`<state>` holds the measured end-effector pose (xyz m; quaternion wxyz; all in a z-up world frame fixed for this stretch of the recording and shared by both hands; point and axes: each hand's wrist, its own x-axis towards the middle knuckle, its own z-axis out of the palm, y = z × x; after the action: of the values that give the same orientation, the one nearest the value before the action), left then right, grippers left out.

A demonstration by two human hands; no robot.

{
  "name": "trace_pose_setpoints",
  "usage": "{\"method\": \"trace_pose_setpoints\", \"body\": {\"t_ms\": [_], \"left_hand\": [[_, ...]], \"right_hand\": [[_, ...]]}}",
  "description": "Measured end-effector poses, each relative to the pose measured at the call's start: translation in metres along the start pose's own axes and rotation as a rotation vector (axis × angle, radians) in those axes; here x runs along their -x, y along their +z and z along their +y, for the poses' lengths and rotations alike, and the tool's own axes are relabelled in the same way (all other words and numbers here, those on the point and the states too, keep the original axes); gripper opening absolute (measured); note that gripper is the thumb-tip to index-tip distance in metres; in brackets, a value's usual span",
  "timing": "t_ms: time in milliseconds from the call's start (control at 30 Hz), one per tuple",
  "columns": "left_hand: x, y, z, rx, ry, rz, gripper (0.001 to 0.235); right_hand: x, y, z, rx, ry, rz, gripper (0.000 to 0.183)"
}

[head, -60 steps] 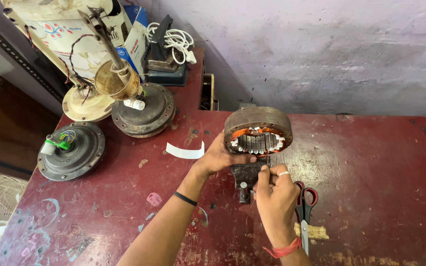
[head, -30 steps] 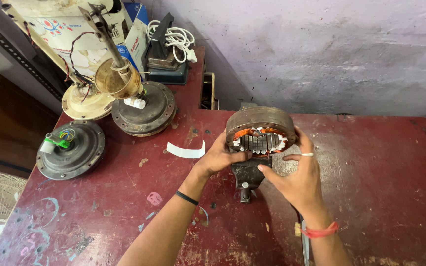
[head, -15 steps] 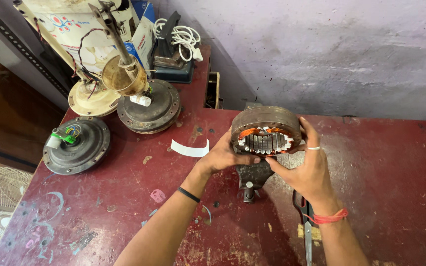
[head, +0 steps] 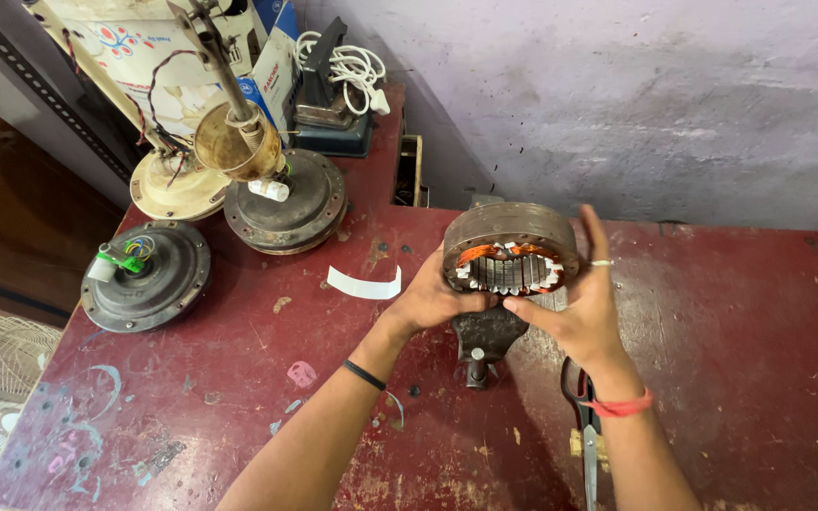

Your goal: The person works on a motor armature clamped in a bench vise, using shears to trim and adjust copper windings and white insulation. The person repeatedly rotates the armature to access different sections and continues trimming throughout the clip.

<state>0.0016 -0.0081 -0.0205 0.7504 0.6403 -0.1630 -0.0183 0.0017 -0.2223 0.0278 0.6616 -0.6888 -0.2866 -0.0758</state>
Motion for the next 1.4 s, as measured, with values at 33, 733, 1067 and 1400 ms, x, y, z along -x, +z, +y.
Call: {"method": "trace_pose_setpoints", "body": {"t_ms": [33,733,1067,1400], "left_hand": [[-0.001,0.0,0.0,0.021,0.006,-0.013,0.081],[-0.002,-0.007,-0.009,0.209,0.004,-0.078,0.072],[0.002,-0.001,0.002,0.065,0.024,-0.018,0.069],[0.007,0.005,0.007,0.11,0.028,-0.011,0.05]], "right_hand": [[-0.002,0.0,0.004,-0.037,0.039,-0.003,0.12],[0.007,-0.006,0.035,-0.321,0.237,0.009,0.086],[0.044,0.032,0.008,0.047,0.141,0.418,0.07],[0.064,0.053,-0.03,0.718,0.05,0.451,0.013]]}}
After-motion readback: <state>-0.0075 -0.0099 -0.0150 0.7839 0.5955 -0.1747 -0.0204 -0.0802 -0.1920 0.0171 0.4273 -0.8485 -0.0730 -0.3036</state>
